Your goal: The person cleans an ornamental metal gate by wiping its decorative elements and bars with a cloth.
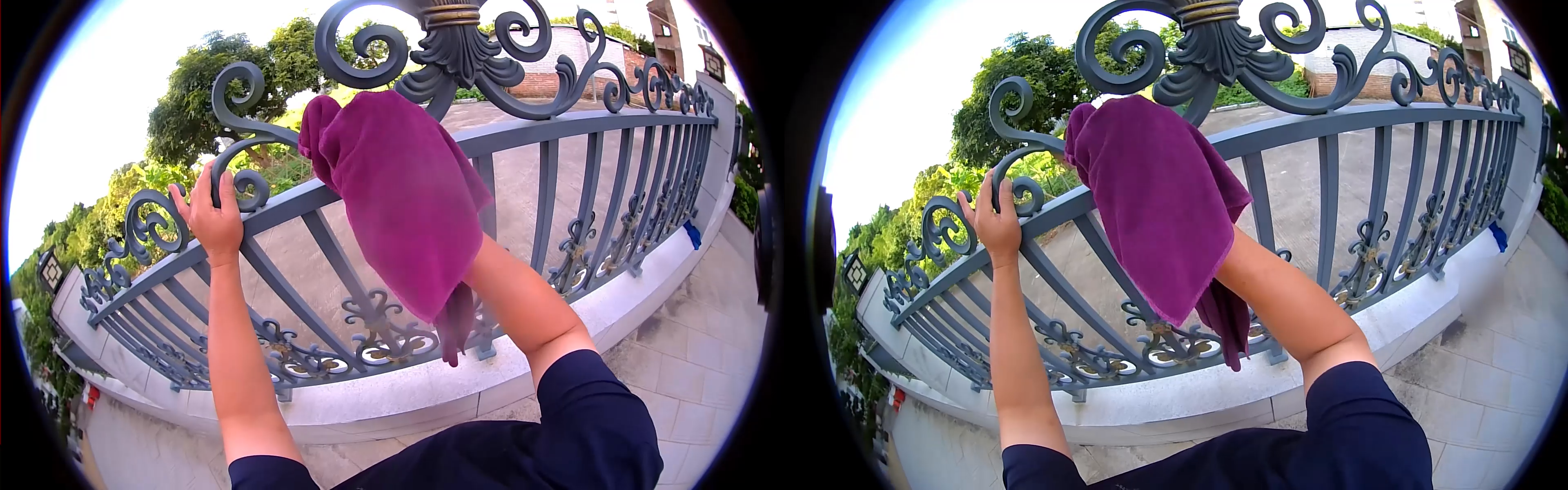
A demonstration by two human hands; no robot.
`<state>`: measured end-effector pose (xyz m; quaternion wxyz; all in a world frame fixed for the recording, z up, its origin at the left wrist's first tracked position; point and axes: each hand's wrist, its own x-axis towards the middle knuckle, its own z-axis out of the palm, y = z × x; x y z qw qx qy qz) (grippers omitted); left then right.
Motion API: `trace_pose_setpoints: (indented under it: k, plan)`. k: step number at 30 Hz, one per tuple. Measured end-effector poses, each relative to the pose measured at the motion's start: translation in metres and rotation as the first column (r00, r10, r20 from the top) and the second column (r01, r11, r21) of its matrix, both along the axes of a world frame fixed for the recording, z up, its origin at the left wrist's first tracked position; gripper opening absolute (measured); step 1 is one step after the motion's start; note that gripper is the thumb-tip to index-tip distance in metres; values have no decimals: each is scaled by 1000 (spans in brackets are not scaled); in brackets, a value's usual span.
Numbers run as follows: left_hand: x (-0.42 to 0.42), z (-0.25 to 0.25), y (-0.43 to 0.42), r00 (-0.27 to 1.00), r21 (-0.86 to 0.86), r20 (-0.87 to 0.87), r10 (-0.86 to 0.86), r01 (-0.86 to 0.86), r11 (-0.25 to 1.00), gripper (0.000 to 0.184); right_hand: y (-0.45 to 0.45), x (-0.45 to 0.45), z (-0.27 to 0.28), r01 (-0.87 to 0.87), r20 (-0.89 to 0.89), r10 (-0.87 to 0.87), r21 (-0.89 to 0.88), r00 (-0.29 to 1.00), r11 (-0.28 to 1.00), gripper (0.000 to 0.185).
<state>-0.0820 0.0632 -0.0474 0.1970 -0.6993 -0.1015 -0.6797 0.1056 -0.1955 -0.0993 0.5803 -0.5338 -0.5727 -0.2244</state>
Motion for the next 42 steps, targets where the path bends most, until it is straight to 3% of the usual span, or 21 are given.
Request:
trace_pose_setpoints:
  k: [5,7,10,12,14,16,18,19,22,25,27,28,30,31,32,33,34,35,36,39,42]
  plan:
    - [1,1,-3,1000,11,-1,-9,9,1000,33,-18,4,93,157,127,-170,104,977,982,31]
    - [1,-1,-3,1000,19,4,5,-5,1000,33,-21,19,101,70,310,-169,307,936,949,27]
    - [-1,-2,0,1000,14,-1,26,-26,1000,34,11,43,99,16,141,-110,547,984,837,32]
    - [-2,-1,1,1000,12,-12,13,-12,1000,34,-21,52,95,238,188,-474,674,860,699,30]
    - [-1,0,1,1000,17,-11,-1,1,1000,34,-72,57,95,379,179,-780,795,600,474,28]
    - [0,0,2,1000,27,-5,-16,17,999,33,-92,77,74,281,250,-779,834,575,475,35]
    - [0,0,5,1000,21,-7,6,-6,1000,34,-89,98,11,112,318,-385,627,867,771,43]
    - [-1,-1,4,1000,4,-12,12,-12,1000,34,-98,69,3,101,140,-218,570,966,815,32]
    - [-2,-1,0,1000,23,-15,0,1,1000,34,-111,63,2,504,499,-721,515,481,693,40]
    - [-2,1,0,1000,47,-21,1,0,999,34,-102,97,27,322,506,-443,311,740,894,53]
    - [-3,1,-1,999,35,-37,3,-2,999,34,-94,126,41,148,379,-197,153,904,977,64]
    - [-3,1,-2,999,31,-40,-2,4,999,34,-96,130,51,-108,43,107,32,993,994,65]
    - [-4,0,-2,999,32,-47,-11,13,999,34,-111,124,64,-372,-272,359,2,893,928,59]
    - [-4,0,-1,999,36,-48,-15,17,999,35,-122,107,83,-157,8,159,-117,987,981,51]
    - [-4,0,1,999,38,-46,-19,20,999,35,-132,89,108,89,309,-34,-165,950,982,43]
    - [-4,0,2,999,42,-48,-11,13,999,35,-141,71,131,333,588,-194,-137,785,933,36]
    - [-5,0,4,999,45,-51,-3,5,999,35,-146,54,148,395,549,-151,-357,822,847,36]
    - [-5,0,4,998,47,-57,3,0,999,36,-145,62,145,120,257,8,-477,966,871,35]
    - [-5,-1,4,999,57,-50,-11,13,998,36,-143,64,140,39,166,56,-519,984,854,36]
    - [-5,-1,3,998,44,-54,11,-8,999,36,-118,88,137,327,552,-83,-361,830,873,36]
    - [-6,-1,2,998,22,-63,24,-22,1000,36,-93,112,126,480,706,-206,-212,677,851,37]
